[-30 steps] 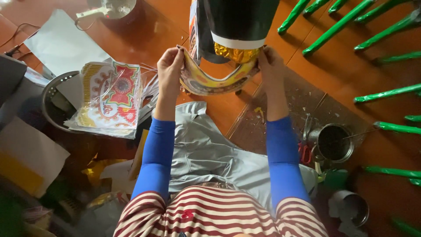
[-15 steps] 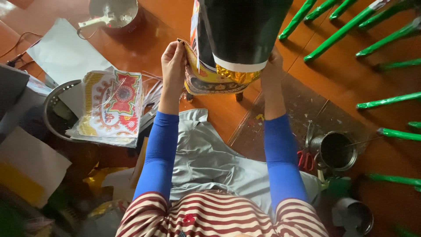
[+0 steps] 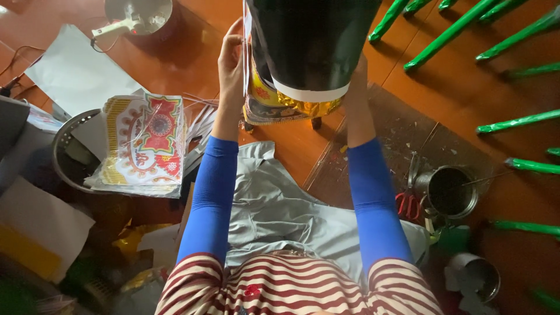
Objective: Decorating a ceremonial object with paper cutouts and adhesive.
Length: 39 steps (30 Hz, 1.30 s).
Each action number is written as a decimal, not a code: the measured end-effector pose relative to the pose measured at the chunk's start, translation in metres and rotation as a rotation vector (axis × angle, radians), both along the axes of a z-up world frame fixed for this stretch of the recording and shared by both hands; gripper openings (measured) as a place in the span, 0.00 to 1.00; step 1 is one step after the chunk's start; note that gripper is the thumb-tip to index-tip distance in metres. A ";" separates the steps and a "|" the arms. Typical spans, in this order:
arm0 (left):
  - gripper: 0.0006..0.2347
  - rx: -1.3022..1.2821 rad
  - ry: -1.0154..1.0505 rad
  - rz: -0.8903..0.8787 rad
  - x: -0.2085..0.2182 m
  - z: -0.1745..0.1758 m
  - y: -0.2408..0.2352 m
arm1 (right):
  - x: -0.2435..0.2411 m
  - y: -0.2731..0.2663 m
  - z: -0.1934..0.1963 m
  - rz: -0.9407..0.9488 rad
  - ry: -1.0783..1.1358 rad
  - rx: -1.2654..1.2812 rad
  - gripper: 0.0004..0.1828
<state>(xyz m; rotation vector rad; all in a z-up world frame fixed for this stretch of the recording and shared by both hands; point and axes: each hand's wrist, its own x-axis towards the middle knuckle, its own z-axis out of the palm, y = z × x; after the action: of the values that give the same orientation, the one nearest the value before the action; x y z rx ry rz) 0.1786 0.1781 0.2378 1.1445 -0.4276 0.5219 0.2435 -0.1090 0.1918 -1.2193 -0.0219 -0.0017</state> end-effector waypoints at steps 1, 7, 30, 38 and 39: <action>0.04 0.000 0.086 0.017 0.005 -0.015 0.003 | 0.003 0.000 -0.004 -0.003 -0.006 -0.029 0.13; 0.01 0.223 0.051 0.121 0.016 -0.029 0.009 | 0.029 -0.012 -0.048 0.016 -0.009 -0.042 0.17; 0.07 0.166 0.064 0.074 0.031 -0.050 0.016 | -0.048 -0.024 -0.044 0.123 0.291 -0.197 0.21; 0.06 0.096 0.071 0.099 0.033 -0.043 0.011 | -0.065 -0.028 -0.043 0.101 0.363 -0.018 0.19; 0.06 0.096 0.073 0.099 0.037 -0.048 0.015 | -0.068 -0.027 -0.047 0.099 0.375 0.004 0.19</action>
<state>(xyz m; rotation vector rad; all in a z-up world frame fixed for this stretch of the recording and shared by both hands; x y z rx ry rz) 0.2155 0.1935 0.1894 1.2781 -0.3374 0.5485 0.1757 -0.1364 0.1452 -1.1975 0.2447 0.3132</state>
